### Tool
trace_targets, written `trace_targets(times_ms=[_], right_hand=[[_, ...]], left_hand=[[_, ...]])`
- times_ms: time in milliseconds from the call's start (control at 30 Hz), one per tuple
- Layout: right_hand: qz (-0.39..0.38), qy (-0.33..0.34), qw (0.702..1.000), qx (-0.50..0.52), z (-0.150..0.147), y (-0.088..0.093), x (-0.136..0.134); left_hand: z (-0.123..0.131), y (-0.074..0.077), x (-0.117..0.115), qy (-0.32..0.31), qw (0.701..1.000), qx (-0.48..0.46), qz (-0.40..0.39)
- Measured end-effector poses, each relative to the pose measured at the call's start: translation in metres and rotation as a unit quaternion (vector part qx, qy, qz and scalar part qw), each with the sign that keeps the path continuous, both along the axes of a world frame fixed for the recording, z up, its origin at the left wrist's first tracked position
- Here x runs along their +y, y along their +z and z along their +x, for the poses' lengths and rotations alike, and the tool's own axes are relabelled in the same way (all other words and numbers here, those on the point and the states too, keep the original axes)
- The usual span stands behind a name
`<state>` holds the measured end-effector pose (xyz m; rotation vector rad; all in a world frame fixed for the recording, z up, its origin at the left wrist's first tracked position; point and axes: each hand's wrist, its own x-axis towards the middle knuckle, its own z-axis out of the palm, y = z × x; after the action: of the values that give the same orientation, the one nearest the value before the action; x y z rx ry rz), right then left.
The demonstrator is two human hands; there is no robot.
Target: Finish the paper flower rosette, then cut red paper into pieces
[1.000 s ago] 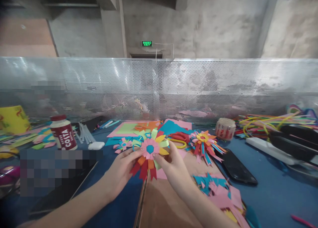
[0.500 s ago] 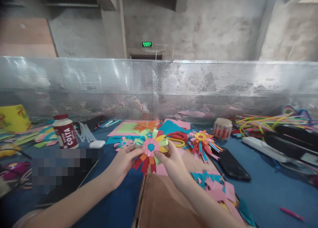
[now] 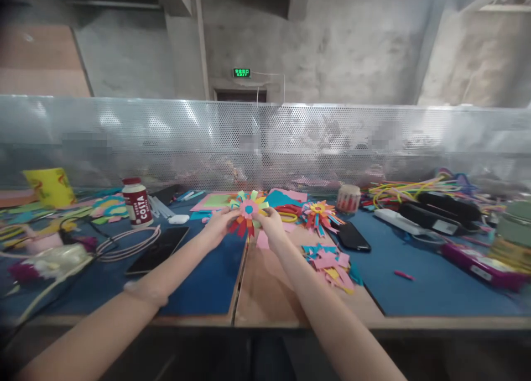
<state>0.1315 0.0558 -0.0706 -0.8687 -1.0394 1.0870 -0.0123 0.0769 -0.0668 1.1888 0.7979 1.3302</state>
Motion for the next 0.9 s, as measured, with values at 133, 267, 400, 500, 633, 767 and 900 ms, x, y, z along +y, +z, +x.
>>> trace_targets(times_ms=[133,267,400,500,633,767,900], right_hand=[[0.011,-0.025,0.999,0.028,-0.006,-0.004,-0.01],[0.032,-0.042,0.997,0.051,-0.006,-0.008,-0.025],[0.036,-0.041,0.996,0.074,-0.001,-0.015,-0.029],[0.033,-0.028,0.994,0.105,0.005,-0.019,-0.028],[0.025,0.014,0.993,0.115,0.013,-0.021,-0.03],[0.03,0.044,0.993,0.103,0.018,-0.022,-0.031],[0.032,0.071,0.994,0.08,0.02,-0.024,-0.027]], left_hand=[[0.004,0.001,-0.008,0.01,1.0,0.0,-0.025],[0.012,-0.001,-0.023,0.02,1.0,-0.009,-0.021],[0.02,-0.009,-0.033,0.003,1.0,0.006,-0.003],[0.02,-0.015,-0.036,-0.027,0.999,0.028,0.02],[0.016,-0.017,-0.039,-0.053,0.997,0.043,0.038],[0.013,-0.017,-0.041,-0.076,0.994,0.064,0.045],[0.01,-0.019,-0.039,-0.076,0.993,0.077,0.046]])
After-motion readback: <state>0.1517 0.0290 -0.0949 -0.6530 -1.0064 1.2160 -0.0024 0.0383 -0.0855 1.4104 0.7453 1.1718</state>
